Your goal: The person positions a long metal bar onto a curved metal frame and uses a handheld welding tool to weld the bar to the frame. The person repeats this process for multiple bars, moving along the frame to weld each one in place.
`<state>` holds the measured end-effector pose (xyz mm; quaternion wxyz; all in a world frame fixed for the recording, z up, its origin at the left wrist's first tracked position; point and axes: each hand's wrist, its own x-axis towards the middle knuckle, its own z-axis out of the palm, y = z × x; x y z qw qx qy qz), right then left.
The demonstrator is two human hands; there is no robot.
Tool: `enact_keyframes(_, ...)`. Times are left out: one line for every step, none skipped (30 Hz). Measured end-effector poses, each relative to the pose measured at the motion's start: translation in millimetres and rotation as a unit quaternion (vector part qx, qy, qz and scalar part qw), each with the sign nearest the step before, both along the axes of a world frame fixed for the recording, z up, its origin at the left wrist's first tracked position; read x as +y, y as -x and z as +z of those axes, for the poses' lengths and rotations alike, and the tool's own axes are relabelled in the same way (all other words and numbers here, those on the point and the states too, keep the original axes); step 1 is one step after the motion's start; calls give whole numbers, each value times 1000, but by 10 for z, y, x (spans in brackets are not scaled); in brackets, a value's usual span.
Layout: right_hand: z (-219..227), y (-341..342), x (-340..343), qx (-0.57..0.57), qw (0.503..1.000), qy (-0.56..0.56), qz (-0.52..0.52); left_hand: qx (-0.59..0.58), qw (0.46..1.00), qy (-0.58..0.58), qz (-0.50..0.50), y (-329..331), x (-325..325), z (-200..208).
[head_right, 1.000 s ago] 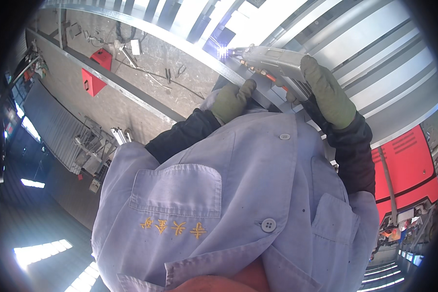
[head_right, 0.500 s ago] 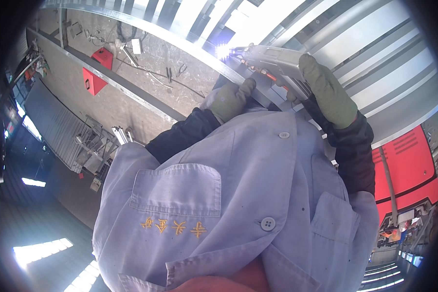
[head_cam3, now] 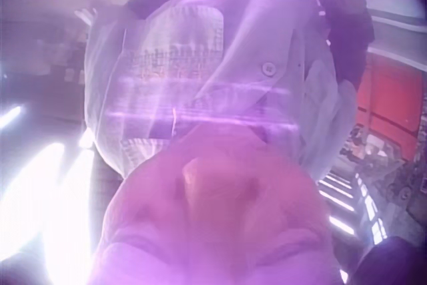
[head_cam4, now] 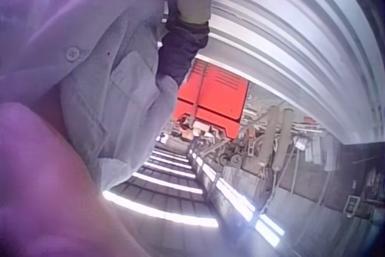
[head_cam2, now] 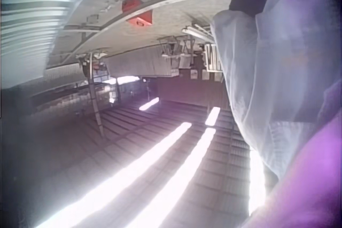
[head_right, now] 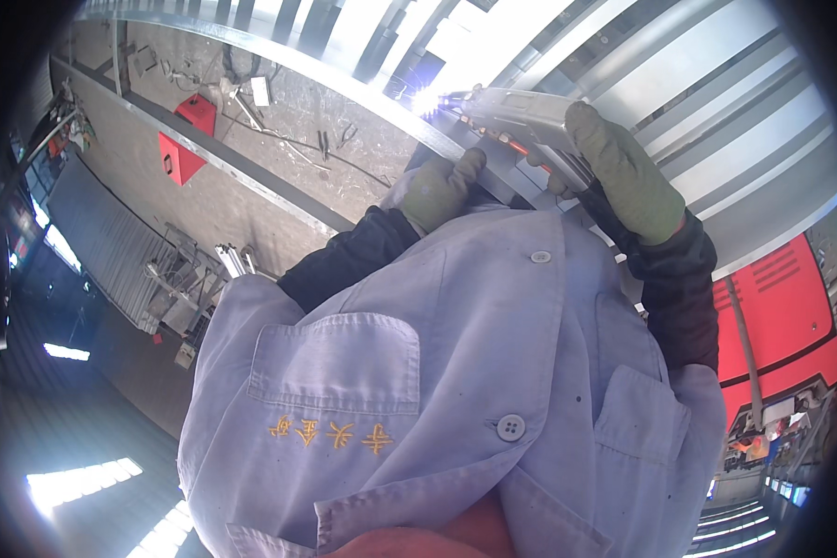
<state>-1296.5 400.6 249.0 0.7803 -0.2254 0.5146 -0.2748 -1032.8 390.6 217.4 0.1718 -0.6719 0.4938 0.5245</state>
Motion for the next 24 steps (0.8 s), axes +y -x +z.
enact_keyframes(7, 2, -2, 2, 1000, -8, 0, -2, 1000, 0, -1, 0, 0, -8)
enact_keyframes(10, 6, -4, 4, 1000, -3, 2, 2, 1000, 3, -2, -2, 1, -10)
enact_keyframes(12, 11, -6, 5, 1000, 2, 4, 6, 1000, 6, -3, -5, 2, -12)
enact_keyframes(17, 12, -6, 7, 1000, 6, 6, 10, 1000, 8, -4, -11, 7, -12)
enact_keyframes(34, 12, -10, 13, 1000, 4, 10, 10, 1000, 8, -4, -16, 12, -17)
enact_keyframes(61, 11, -17, 19, 1000, 2, 14, 9, 1000, 8, -5, -21, 16, -26)
enact_keyframes(79, 14, -21, 25, 1000, 0, 18, 9, 1000, 8, -6, -22, 17, -33)
enact_keyframes(79, 25, -24, 23, 999, 2, 22, 8, 1000, 5, -3, -21, 18, -36)
enact_keyframes(74, 39, -26, 21, 999, 3, 27, 8, 1000, 3, 0, -20, 20, -39)
enact_keyframes(73, 47, -24, 19, 999, 5, 31, 7, 1000, 0, 3, -19, 20, -39)
enact_keyframes(79, 40, -21, 21, 999, 3, 26, 7, 1000, 0, 1, -13, 15, -31)
enact_keyframes(88, 25, -18, 23, 1000, 1, 20, 7, 1000, 0, 0, -4, 6, -17)
enact_keyframes(93, 17, -16, 24, 1000, -1, 15, 6, 1000, 1, -1, 0, 3, -8)
enact_keyframes(85, 28, -12, 20, 1000, -4, 21, 8, 1000, -1, -6, -20, 17, -34)
enact_keyframes(72, 48, -7, 16, 999, -7, 26, 9, 1000, -2, -11, -55, 39, -86)
enact_keyframes(66, 60, -3, 13, 999, -10, 32, 11, 1000, -3, -17, -69, 42, -110)
enact_keyframes(69, 62, -1, 14, 999, -13, 32, 4, 1000, -7, -21, -72, 43, -122)
enact_keyframes(73, 63, 1, 16, 999, -15, 33, -3, 1000, -11, -25, -69, 38, -122)
enact_keyframes(75, 67, 2, 16, 999, -17, 35, -11, 999, -15, -28, -67, 38, -121)
enact_keyframes(89, 67, -2, 20, 999, -19, 32, -10, 999, -14, -33, -71, 38, -128)
enact_keyframes(113, 62, -10, 25, 999, -21, 30, -9, 999, -13, -38, -80, 38, -139)
enact_keyframes(132, 59, -11, 30, 999, -22, 26, -7, 999, -11, -43, -93, 37, -140)
enact_keyframes(134, 62, -10, 26, 999, -20, 26, -17, 998, -40, -46, -52, -28, -64)
enact_keyframes(133, 66, -10, 23, 999, -18, 26, -26, 996, -69, -48, 6, -111, 38)
